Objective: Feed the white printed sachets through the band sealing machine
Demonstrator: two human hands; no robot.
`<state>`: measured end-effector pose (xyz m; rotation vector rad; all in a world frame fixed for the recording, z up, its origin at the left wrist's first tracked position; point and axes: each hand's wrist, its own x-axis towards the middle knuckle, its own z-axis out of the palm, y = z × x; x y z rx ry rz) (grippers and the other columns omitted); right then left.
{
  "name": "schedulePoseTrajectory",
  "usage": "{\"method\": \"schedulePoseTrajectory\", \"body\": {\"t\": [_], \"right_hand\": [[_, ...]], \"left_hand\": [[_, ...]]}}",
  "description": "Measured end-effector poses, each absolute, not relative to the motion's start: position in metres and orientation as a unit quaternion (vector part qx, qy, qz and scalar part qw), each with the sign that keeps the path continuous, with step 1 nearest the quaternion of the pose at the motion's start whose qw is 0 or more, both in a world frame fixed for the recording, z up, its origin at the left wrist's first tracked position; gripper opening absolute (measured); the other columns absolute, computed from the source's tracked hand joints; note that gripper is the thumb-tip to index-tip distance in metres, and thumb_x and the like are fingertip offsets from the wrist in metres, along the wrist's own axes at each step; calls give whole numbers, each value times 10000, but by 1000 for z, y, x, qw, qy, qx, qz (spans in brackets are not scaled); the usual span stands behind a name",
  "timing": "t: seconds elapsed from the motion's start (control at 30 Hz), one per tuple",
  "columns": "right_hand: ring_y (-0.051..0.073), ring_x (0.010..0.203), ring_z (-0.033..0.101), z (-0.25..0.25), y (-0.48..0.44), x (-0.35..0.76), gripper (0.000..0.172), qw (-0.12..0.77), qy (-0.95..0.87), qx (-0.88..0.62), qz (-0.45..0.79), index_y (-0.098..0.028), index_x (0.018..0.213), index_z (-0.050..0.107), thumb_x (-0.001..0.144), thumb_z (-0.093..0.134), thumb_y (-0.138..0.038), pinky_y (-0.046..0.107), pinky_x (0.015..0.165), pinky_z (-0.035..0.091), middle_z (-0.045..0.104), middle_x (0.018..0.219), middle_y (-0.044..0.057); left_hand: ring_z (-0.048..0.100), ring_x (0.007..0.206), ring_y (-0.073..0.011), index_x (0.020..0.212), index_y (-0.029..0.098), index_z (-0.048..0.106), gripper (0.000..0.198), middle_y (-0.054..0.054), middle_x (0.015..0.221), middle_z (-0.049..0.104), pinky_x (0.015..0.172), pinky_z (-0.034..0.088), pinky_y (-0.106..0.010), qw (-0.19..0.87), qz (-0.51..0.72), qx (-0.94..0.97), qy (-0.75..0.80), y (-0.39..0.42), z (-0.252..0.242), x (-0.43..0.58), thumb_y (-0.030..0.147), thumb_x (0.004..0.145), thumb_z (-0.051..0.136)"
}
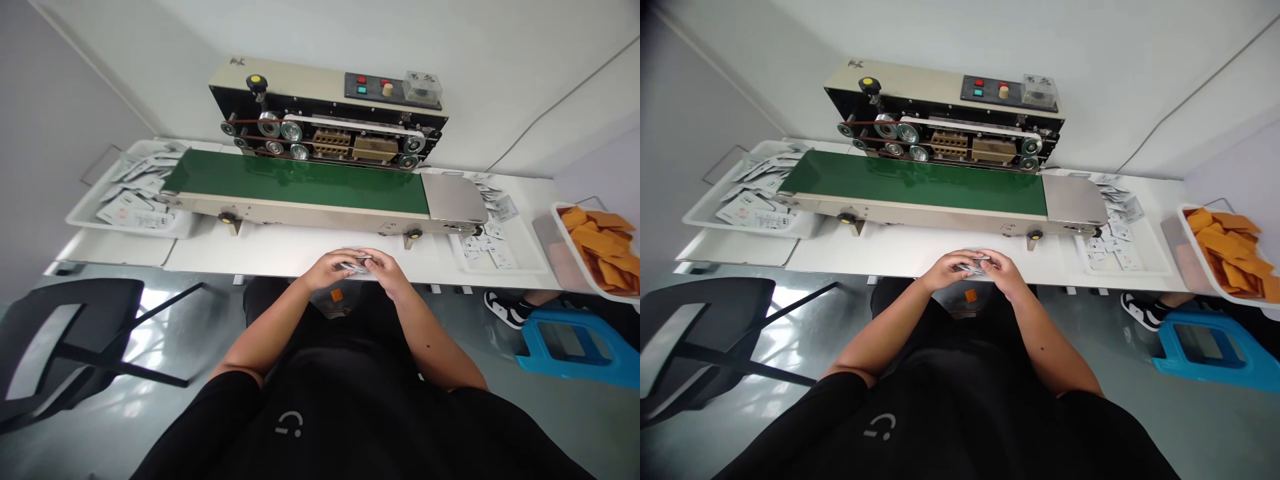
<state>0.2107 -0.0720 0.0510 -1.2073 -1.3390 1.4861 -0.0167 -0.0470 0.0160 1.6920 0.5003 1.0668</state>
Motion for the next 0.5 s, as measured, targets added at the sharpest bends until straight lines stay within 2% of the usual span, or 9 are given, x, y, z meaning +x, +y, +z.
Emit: {"method": "schedulePoseTrajectory", "body": {"t": [0.07, 0.2, 0.37, 0.43, 0.5], "right_hand": [[268, 1168, 731, 52, -73, 210, 592, 386, -518, -479, 594, -208, 1239, 777, 802, 875, -595, 396, 1006, 603, 747, 1294, 117], [260, 1046, 754, 57, -76, 212, 450, 426, -491, -519, 554, -189, 1108, 816, 796, 886, -506, 388, 918, 623, 780, 1170, 116], [253, 1123, 737, 88, -78, 230, 394, 492, -506, -483, 519, -220, 1109, 818, 773, 923, -396, 382, 940, 641, 754, 1255, 96], [235, 1086, 743, 107, -71, 241, 396, 530, -504, -471, 494, -230, 1116, 806, 763, 933, -360, 368, 888, 662, 742, 1271, 88], [200, 978, 752, 124, -54, 256, 383, 566, -493, -478, 455, -223, 1098, 791, 757, 935, -317, 338, 807, 669, 749, 1198, 83]], "left_hand": [[670, 1388, -295, 1163, 231, 814, 274, -171, 1416, 731, 1193, 521, -511, 534, 429, 703, 191, -47, 16, -17, 357, 919, 814], [674, 1385, -299, 1143, 220, 812, 294, -173, 1414, 730, 1174, 534, -492, 575, 433, 664, 204, -47, 13, -20, 356, 885, 853], [703, 1332, -311, 1115, 193, 786, 339, -186, 1409, 723, 1077, 583, -466, 614, 479, 573, 254, -48, 5, -23, 367, 845, 894], [713, 1312, -309, 1118, 196, 775, 351, -175, 1377, 740, 1059, 588, -463, 628, 483, 552, 260, -48, 4, -22, 367, 839, 900], [708, 1319, -308, 1120, 195, 769, 366, -170, 1352, 754, 1065, 582, -460, 635, 481, 544, 265, -48, 3, -21, 366, 828, 908]]}}
